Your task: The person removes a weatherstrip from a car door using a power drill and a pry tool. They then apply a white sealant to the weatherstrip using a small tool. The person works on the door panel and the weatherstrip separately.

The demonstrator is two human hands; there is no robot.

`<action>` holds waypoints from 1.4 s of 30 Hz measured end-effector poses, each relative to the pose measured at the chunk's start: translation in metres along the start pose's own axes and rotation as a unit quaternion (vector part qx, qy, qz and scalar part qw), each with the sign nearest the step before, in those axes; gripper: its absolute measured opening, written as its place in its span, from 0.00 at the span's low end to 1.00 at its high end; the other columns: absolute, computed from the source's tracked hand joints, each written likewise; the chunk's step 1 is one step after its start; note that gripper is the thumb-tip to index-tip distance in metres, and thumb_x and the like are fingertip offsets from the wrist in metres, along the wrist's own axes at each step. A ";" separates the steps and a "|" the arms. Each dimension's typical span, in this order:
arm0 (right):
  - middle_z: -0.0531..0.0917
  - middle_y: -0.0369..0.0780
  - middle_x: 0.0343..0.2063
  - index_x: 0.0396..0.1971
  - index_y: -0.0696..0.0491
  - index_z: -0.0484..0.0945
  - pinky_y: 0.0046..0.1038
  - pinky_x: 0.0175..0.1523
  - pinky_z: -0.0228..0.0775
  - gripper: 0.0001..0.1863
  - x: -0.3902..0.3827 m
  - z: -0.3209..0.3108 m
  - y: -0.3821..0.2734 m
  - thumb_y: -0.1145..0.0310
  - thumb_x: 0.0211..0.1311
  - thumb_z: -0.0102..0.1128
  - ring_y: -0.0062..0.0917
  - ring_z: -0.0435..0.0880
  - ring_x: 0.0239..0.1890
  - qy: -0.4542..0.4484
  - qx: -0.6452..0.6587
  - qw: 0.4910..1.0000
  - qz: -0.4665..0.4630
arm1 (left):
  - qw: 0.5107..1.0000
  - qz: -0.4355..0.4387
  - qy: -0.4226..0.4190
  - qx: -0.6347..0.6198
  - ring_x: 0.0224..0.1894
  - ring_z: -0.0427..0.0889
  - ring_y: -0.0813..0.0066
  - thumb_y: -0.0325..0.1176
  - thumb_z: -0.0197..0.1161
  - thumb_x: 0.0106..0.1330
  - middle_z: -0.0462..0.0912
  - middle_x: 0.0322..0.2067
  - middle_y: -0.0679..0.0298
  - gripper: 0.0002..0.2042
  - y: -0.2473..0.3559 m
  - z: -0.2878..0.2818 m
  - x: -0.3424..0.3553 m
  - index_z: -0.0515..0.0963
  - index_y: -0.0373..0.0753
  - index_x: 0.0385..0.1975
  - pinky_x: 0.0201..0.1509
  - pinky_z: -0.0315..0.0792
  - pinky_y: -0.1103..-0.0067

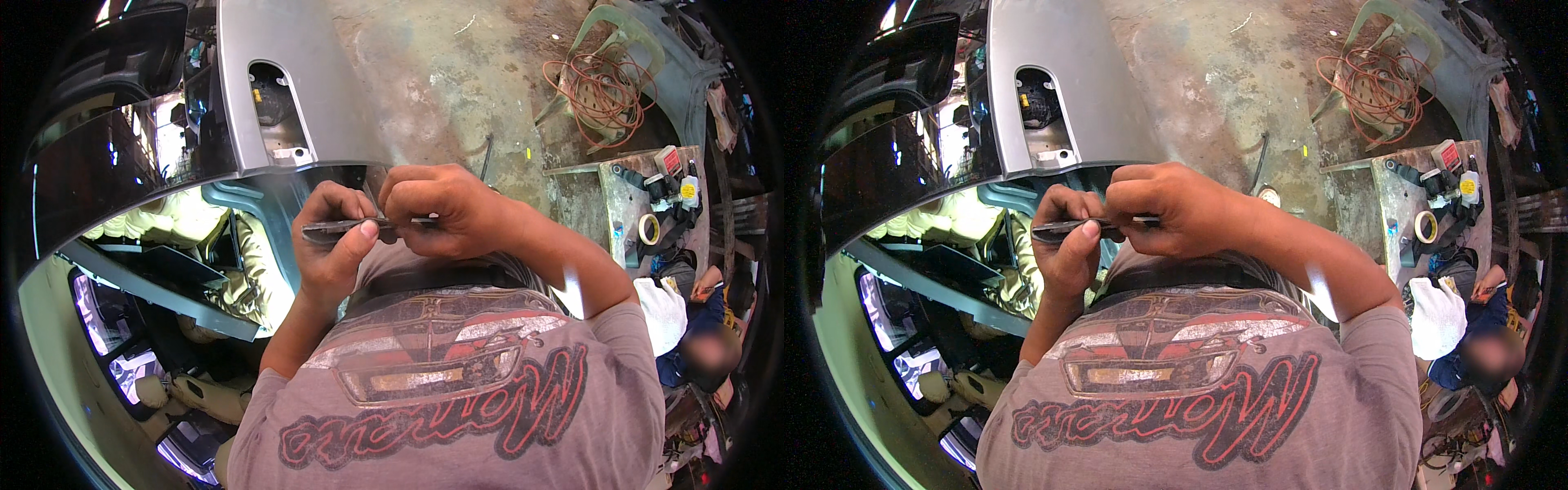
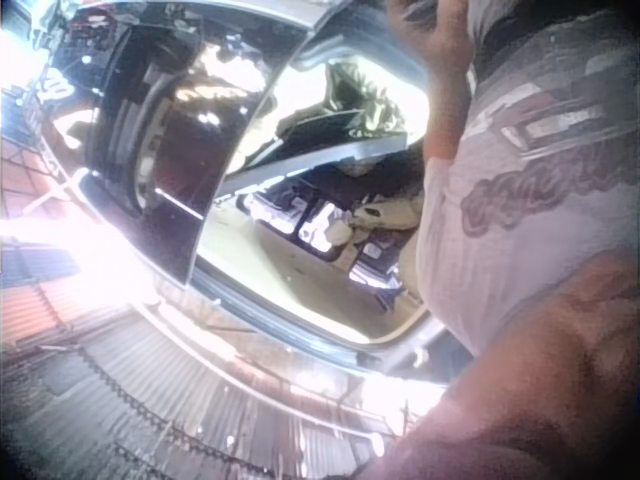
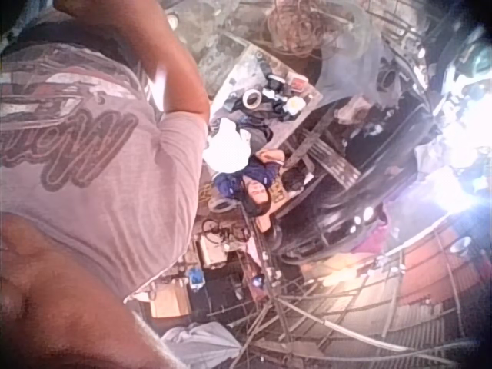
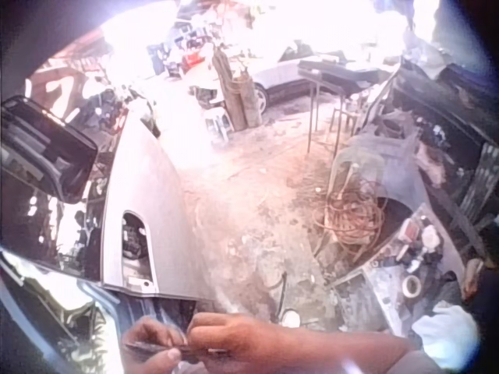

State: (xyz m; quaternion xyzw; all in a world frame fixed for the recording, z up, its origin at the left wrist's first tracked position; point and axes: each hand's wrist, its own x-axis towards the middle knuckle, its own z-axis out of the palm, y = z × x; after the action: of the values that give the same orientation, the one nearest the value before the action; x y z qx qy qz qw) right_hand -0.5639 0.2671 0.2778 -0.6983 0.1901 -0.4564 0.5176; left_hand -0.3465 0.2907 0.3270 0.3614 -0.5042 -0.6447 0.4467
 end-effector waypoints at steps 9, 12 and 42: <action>0.82 0.41 0.35 0.32 0.56 0.78 0.32 0.41 0.77 0.10 0.003 0.000 -0.004 0.85 0.52 0.62 0.34 0.84 0.36 0.005 -0.009 1.000 0.004 | 1.000 -0.007 0.013 0.001 0.36 0.78 0.75 0.23 0.66 0.66 0.78 0.33 0.59 0.09 -0.001 -0.002 0.000 0.70 0.35 0.39 0.43 0.79 0.76; 0.83 0.42 0.36 0.32 0.56 0.77 0.32 0.41 0.77 0.10 0.001 0.001 0.000 0.85 0.52 0.63 0.34 0.84 0.36 -0.009 -0.015 1.000 0.003 | 1.000 -0.004 0.009 0.002 0.36 0.78 0.75 0.23 0.66 0.66 0.78 0.33 0.59 0.10 0.000 -0.002 -0.002 0.71 0.35 0.39 0.43 0.79 0.76; 0.85 0.42 0.38 0.33 0.54 0.79 0.31 0.42 0.80 0.09 0.004 0.005 -0.003 0.83 0.54 0.68 0.33 0.87 0.37 0.021 0.029 0.999 -0.004 | 0.999 0.017 0.006 0.049 0.37 0.77 0.75 0.22 0.67 0.63 0.78 0.34 0.60 0.10 0.002 -0.010 -0.005 0.72 0.36 0.38 0.44 0.77 0.77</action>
State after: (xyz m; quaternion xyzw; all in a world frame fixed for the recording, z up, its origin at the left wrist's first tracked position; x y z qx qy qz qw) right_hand -0.5585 0.2681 0.2824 -0.6740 0.1848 -0.4785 0.5316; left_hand -0.3352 0.2921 0.3263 0.3777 -0.5389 -0.6092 0.4426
